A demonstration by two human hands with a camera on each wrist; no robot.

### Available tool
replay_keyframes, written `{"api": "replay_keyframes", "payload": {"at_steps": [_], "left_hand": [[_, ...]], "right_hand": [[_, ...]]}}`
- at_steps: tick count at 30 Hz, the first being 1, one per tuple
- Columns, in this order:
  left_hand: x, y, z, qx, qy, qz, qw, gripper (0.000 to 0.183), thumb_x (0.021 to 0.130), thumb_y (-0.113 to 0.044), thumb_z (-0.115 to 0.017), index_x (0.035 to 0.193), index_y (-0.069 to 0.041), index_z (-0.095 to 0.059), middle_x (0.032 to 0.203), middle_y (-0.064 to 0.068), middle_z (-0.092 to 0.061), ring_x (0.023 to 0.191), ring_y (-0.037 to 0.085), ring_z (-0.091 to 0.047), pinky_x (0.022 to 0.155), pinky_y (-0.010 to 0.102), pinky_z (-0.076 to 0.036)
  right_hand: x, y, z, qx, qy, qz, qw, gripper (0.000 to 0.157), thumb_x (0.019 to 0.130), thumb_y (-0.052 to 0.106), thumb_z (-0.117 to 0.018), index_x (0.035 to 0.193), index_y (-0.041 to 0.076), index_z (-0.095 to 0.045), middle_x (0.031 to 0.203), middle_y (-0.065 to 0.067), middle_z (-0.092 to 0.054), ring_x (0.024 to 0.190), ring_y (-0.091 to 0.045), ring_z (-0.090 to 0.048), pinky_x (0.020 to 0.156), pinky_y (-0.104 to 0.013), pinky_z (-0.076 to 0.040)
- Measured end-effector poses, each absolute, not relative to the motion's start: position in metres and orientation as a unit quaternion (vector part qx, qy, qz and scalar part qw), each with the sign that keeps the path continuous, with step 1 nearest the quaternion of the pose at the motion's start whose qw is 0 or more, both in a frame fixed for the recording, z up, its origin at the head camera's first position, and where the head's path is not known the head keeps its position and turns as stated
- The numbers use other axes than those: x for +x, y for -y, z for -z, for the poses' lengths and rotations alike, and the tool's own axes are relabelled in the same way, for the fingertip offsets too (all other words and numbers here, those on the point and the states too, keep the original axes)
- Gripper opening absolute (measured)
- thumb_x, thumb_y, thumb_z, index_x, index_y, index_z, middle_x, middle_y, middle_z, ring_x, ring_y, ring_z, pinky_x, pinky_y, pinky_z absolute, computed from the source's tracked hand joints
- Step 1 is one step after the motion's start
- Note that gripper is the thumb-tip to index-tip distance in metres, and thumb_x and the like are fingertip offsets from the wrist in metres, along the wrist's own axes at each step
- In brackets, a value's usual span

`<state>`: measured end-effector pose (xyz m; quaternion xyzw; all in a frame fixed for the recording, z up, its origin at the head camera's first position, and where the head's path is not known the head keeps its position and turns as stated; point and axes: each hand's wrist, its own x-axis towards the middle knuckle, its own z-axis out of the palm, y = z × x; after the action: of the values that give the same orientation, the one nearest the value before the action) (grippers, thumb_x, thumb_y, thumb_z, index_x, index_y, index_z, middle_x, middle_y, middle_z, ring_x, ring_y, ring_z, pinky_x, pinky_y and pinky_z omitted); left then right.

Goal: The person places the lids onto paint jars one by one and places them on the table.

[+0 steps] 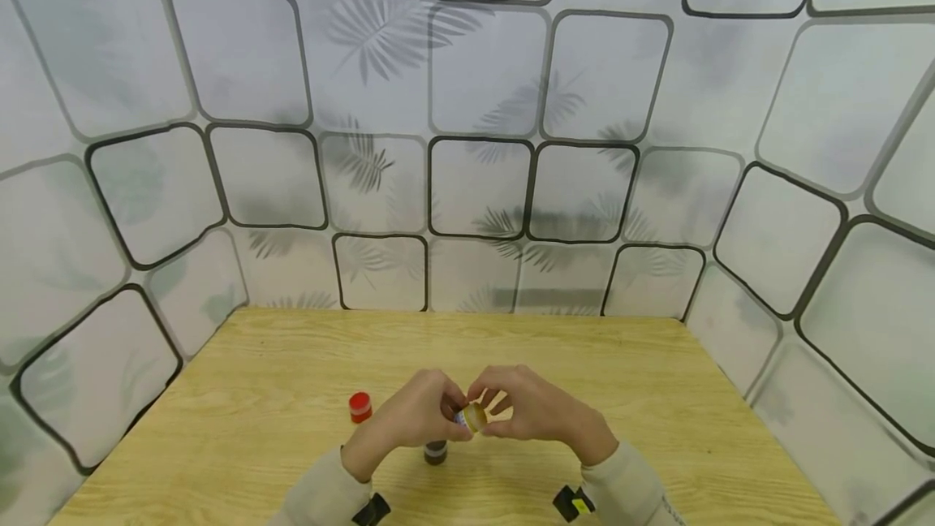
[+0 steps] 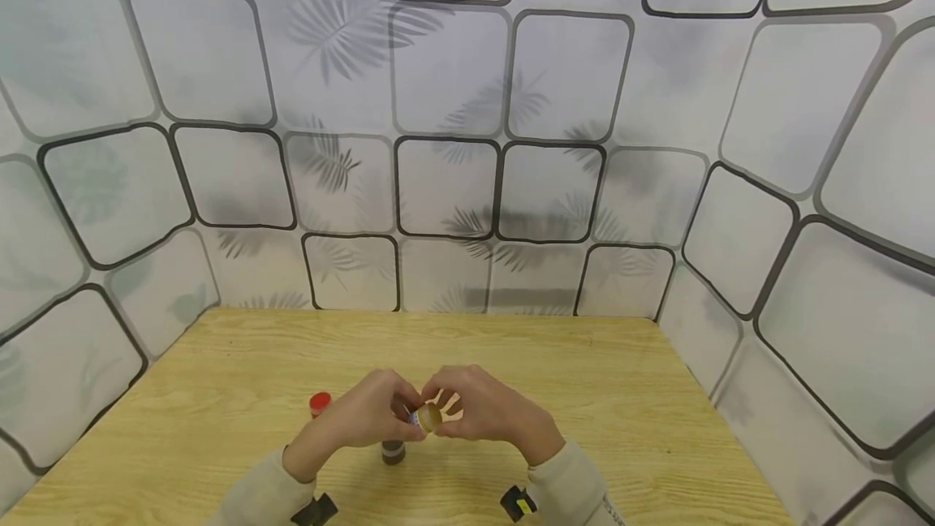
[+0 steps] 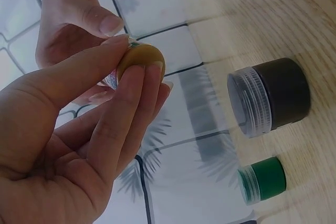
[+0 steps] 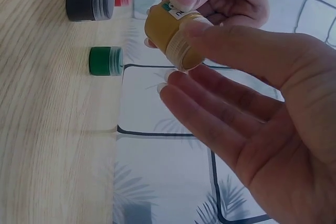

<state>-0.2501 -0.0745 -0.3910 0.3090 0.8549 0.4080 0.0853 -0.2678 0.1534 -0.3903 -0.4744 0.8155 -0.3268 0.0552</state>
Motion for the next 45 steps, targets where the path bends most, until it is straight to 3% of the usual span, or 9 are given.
{"api": "replay_keyframes", "payload": {"at_steps": [9, 17, 25, 32, 39, 45], "left_hand": [[-0.2516, 0.0753, 0.3922, 0.309, -0.852, -0.415, 0.084, 0.018, 0.080, -0.004, -0.087, 0.095, 0.001, -0.080, 0.090, 0.010, -0.079, 0.071, 0.004, -0.070, 0.063, 0.017, -0.058], [-0.2507, 0.0755, 0.3925, 0.309, -0.849, -0.420, 0.088, 0.020, 0.079, -0.003, -0.088, 0.096, 0.003, -0.080, 0.092, 0.012, -0.079, 0.072, 0.004, -0.070, 0.064, 0.017, -0.058], [-0.2514, 0.0763, 0.3920, 0.306, -0.852, -0.417, 0.085, 0.021, 0.079, -0.005, -0.088, 0.097, 0.003, -0.080, 0.091, 0.011, -0.079, 0.072, 0.003, -0.070, 0.064, 0.018, -0.058], [-0.2531, 0.0755, 0.3923, 0.312, -0.849, -0.418, 0.083, 0.019, 0.079, -0.003, -0.088, 0.096, 0.002, -0.080, 0.090, 0.011, -0.079, 0.072, 0.003, -0.070, 0.063, 0.017, -0.057], [-0.2525, 0.0758, 0.3926, 0.306, -0.848, -0.422, 0.094, 0.022, 0.080, -0.005, -0.088, 0.099, 0.002, -0.080, 0.094, 0.012, -0.079, 0.074, 0.005, -0.072, 0.066, 0.018, -0.058], [-0.2534, 0.0760, 0.3925, 0.309, -0.851, -0.416, 0.087, 0.021, 0.080, -0.006, -0.087, 0.099, 0.001, -0.080, 0.092, 0.011, -0.079, 0.073, 0.004, -0.071, 0.064, 0.017, -0.058]], "right_hand": [[-0.2683, -0.1531, 0.3909, -0.492, -0.802, 0.336, 0.038, 0.022, 0.091, 0.002, -0.077, 0.111, 0.007, -0.070, 0.105, -0.007, -0.072, 0.094, -0.013, -0.073, 0.077, -0.021, -0.062], [-0.2695, -0.1532, 0.3930, -0.475, -0.817, 0.325, 0.044, 0.014, 0.098, 0.016, -0.071, 0.110, 0.009, -0.072, 0.093, -0.006, -0.078, 0.080, 0.001, -0.070, 0.069, -0.015, -0.059], [-0.2700, -0.1544, 0.3933, -0.477, -0.812, 0.330, 0.056, 0.024, 0.097, 0.009, -0.072, 0.121, 0.007, -0.069, 0.113, -0.009, -0.076, 0.092, -0.010, -0.074, 0.078, -0.017, -0.060], [-0.2700, -0.1547, 0.3938, -0.481, -0.809, 0.334, 0.049, 0.021, 0.094, 0.005, -0.074, 0.114, 0.009, -0.072, 0.108, -0.006, -0.075, 0.090, -0.006, -0.073, 0.078, -0.016, -0.059], [-0.2715, -0.1547, 0.3949, -0.489, -0.812, 0.317, 0.031, 0.013, 0.099, 0.015, -0.070, 0.110, 0.009, -0.074, 0.095, -0.005, -0.078, 0.078, 0.001, -0.071, 0.070, -0.013, -0.058], [-0.2699, -0.1562, 0.3918, -0.468, -0.820, 0.325, 0.052, 0.023, 0.097, 0.012, -0.073, 0.119, 0.008, -0.072, 0.111, -0.008, -0.077, 0.090, -0.006, -0.074, 0.077, -0.017, -0.060]]}}
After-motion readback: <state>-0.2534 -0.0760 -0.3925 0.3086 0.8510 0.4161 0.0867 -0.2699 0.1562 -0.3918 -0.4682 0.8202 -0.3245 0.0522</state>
